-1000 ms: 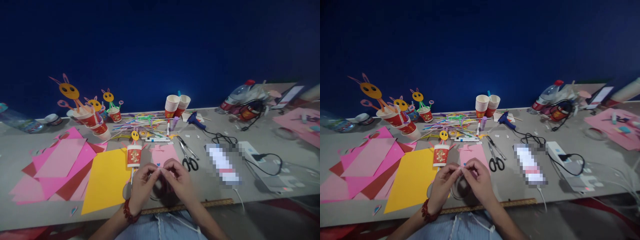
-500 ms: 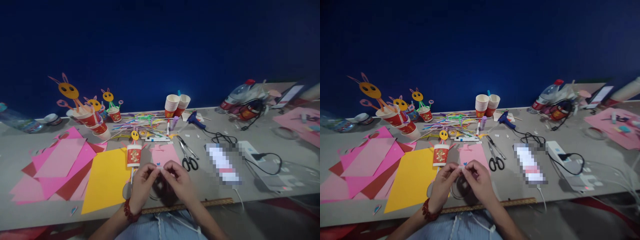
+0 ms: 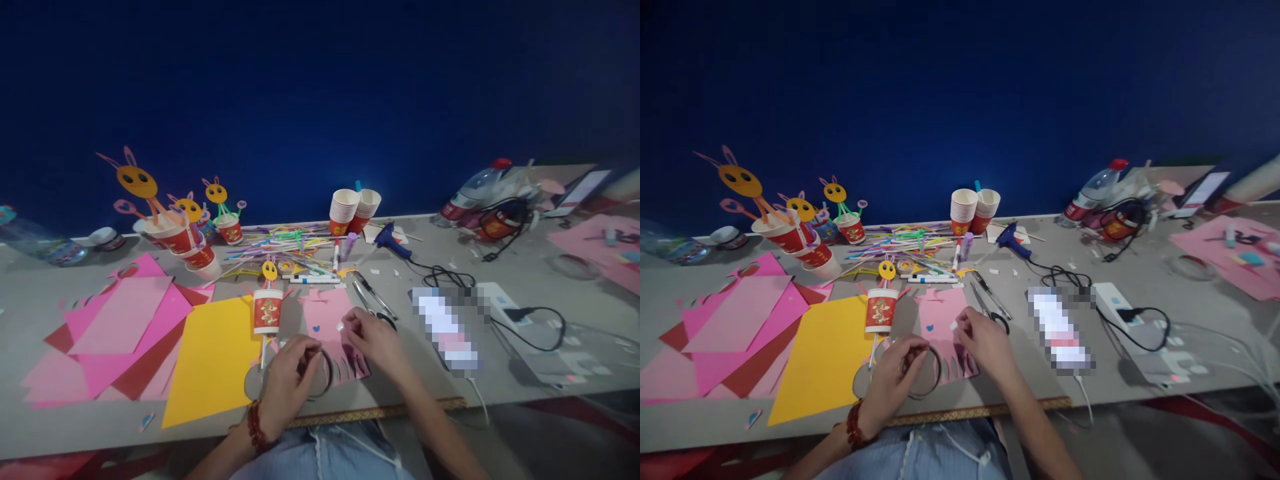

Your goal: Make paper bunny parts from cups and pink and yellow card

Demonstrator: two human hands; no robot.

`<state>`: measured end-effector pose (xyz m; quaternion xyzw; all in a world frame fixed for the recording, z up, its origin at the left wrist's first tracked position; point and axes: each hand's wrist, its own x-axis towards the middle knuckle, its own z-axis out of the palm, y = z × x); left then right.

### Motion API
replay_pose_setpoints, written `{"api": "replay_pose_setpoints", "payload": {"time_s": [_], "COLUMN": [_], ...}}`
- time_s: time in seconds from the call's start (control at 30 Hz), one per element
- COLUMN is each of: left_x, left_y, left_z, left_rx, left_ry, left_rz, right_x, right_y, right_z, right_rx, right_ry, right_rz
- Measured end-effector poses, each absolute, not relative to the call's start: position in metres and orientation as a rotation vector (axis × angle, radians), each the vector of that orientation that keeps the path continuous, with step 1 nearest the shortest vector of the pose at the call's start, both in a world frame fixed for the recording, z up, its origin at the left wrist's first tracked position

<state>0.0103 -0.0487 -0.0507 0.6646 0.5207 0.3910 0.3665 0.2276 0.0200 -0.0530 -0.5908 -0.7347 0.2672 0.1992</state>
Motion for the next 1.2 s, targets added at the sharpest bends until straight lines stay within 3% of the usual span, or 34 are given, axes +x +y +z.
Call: {"api": "replay_pose_setpoints", "payload": {"time_s": [0.17, 0.43, 0.77, 1.07, 1.2], "left_x": [0.004, -0.003, -0.007, -0.007, -0.009], "left_y": [-0.050, -0.059, -0.053, -0.054, -0.051], "left_z": [-0.049, -0.053, -0.041, -0.035, -0.027], "left_rx": [1.974, 2.470, 2.219, 2.018, 1.943], "left_ry": [1.377, 1.176, 1.116, 1.094, 1.014], "left_rz": [0.983, 0.435, 0.893, 0.835, 0.810], "right_x": [0.215, 0.209, 0.204, 0.192, 0.194], "right_y": [0.013, -0.001, -0.044, -0.045, -0.039], "right_z": [-0.048, -0.041, -0.031, -0.029, -0.029], "right_rx": [-1.428, -1.236, -1.133, -1.141, -1.122], "right_ry": [-2.146, -2.222, -1.618, -1.486, -1.534], "right_rz": [0.609, 0.774, 1.211, 1.209, 1.044]}}
